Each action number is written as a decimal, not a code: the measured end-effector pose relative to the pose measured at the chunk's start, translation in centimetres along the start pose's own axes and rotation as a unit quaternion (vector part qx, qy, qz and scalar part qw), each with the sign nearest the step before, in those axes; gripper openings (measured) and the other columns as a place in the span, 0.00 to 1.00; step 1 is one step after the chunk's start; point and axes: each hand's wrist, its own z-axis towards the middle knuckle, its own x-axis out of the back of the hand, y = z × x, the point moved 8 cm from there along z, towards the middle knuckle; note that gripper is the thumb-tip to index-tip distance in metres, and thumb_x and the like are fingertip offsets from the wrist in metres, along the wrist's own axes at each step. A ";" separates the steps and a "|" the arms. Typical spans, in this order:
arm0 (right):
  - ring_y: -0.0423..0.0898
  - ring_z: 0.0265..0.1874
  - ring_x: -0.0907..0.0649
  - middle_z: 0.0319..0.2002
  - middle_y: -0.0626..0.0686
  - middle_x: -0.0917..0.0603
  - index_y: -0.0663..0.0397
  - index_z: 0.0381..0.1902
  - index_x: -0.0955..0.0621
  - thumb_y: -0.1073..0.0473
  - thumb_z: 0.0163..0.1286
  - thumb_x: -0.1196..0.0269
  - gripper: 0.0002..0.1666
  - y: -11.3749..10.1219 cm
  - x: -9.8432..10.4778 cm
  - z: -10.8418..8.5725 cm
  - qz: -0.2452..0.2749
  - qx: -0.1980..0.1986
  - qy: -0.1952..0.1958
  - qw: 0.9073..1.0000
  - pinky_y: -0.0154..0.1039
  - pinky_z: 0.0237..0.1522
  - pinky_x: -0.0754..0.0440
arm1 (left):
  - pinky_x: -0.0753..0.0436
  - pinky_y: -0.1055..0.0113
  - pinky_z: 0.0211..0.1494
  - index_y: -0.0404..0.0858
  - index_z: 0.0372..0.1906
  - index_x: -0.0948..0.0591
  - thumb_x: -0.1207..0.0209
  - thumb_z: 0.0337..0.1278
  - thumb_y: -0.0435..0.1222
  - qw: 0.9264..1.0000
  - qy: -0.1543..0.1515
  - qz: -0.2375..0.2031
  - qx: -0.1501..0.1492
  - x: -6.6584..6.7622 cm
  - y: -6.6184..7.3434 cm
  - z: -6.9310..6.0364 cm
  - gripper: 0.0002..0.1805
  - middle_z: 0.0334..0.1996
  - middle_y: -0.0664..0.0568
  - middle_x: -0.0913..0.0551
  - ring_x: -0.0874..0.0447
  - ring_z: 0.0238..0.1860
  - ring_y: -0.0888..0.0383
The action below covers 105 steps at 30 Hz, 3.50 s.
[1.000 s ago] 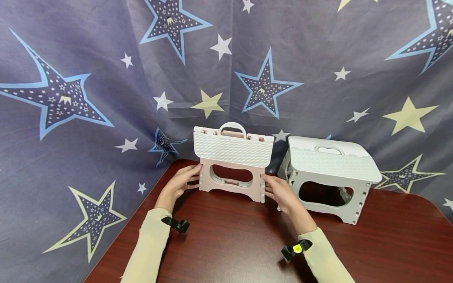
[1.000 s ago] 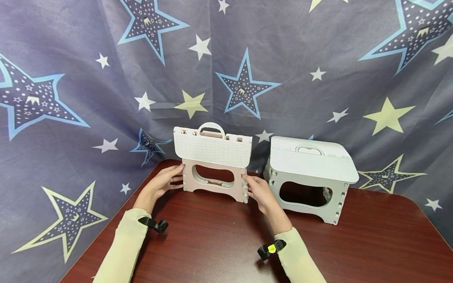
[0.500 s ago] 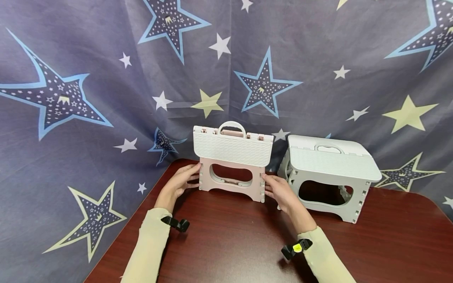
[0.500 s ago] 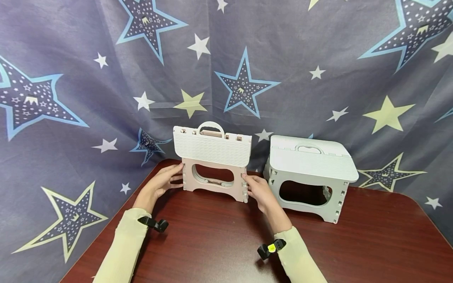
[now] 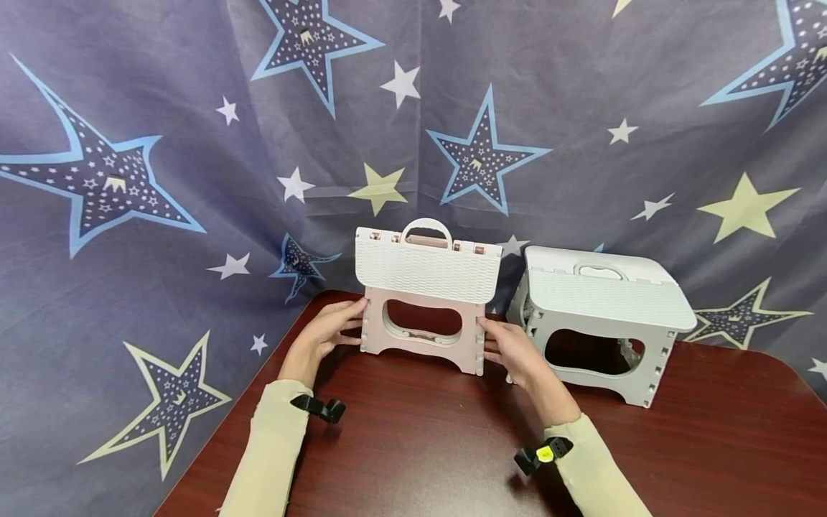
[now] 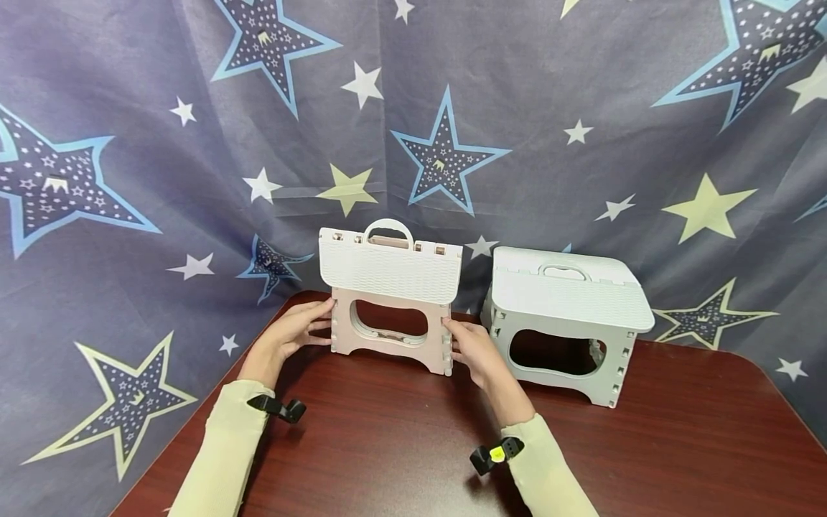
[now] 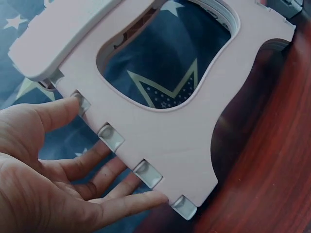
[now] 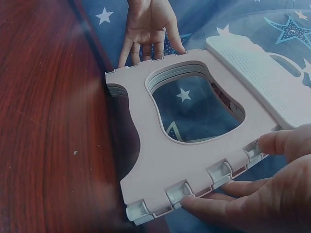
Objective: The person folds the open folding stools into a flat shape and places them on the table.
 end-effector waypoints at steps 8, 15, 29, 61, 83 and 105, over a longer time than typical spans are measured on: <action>0.48 0.51 0.17 0.52 0.59 0.18 0.75 0.68 0.31 0.52 0.82 0.50 0.31 -1.0 0.0 -0.8 -0.012 0.007 0.005 1.000 0.49 0.63 0.20 | 0.12 0.53 0.50 0.31 0.62 0.26 0.45 0.75 0.49 1.000 -0.002 0.004 0.000 0.0 1.4 -0.8 0.27 0.49 0.49 0.20 0.22 0.58 0.45; 0.56 0.60 0.21 0.62 0.69 0.24 0.76 0.71 0.35 0.51 0.83 0.52 0.34 -1.3 0.1 -1.3 -0.024 0.004 0.015 1.000 0.56 0.68 0.25 | 0.13 0.52 0.50 0.30 0.65 0.27 0.45 0.74 0.51 1.000 0.000 0.020 0.006 -0.5 2.2 -1.6 0.31 0.55 0.45 0.21 0.23 0.62 0.44; 0.68 0.65 0.23 0.64 0.77 0.25 0.80 0.69 0.33 0.50 0.83 0.50 0.36 -1.4 0.4 -1.6 -0.067 0.016 0.055 0.996 0.57 0.61 0.19 | 0.11 0.55 0.40 0.33 0.58 0.25 0.47 0.75 0.53 0.998 0.024 0.053 0.011 -0.8 2.5 -2.3 0.27 0.61 0.39 0.23 0.18 0.55 0.46; 0.49 0.34 0.11 0.37 0.63 0.12 0.81 0.52 0.19 0.49 0.80 0.44 0.32 -0.8 1.4 -1.5 -0.065 0.032 0.102 0.992 0.44 0.35 0.10 | 0.12 0.63 0.36 0.38 0.70 0.24 0.43 0.74 0.43 0.991 0.069 0.111 -0.022 -1.2 4.9 -3.7 0.25 0.54 0.38 0.15 0.11 0.34 0.55; 0.52 0.30 0.11 0.31 0.65 0.12 0.79 0.42 0.15 0.52 0.80 0.44 0.28 -0.1 1.2 -1.4 -0.126 0.032 0.106 0.986 0.48 0.31 0.10 | 0.14 0.66 0.29 0.34 0.70 0.25 0.43 0.74 0.40 0.993 0.053 0.100 0.021 -1.5 3.1 -3.1 0.25 0.32 0.51 0.13 0.15 0.24 0.61; 0.49 0.25 0.12 0.24 0.59 0.13 0.78 0.36 0.16 0.54 0.79 0.43 0.26 1.6 0.6 -0.6 -0.113 0.021 0.093 0.989 0.48 0.26 0.11 | 0.13 0.60 0.37 0.33 0.70 0.25 0.46 0.74 0.37 0.984 0.049 0.159 0.069 -1.4 1.1 -2.5 0.24 0.49 0.35 0.15 0.15 0.31 0.52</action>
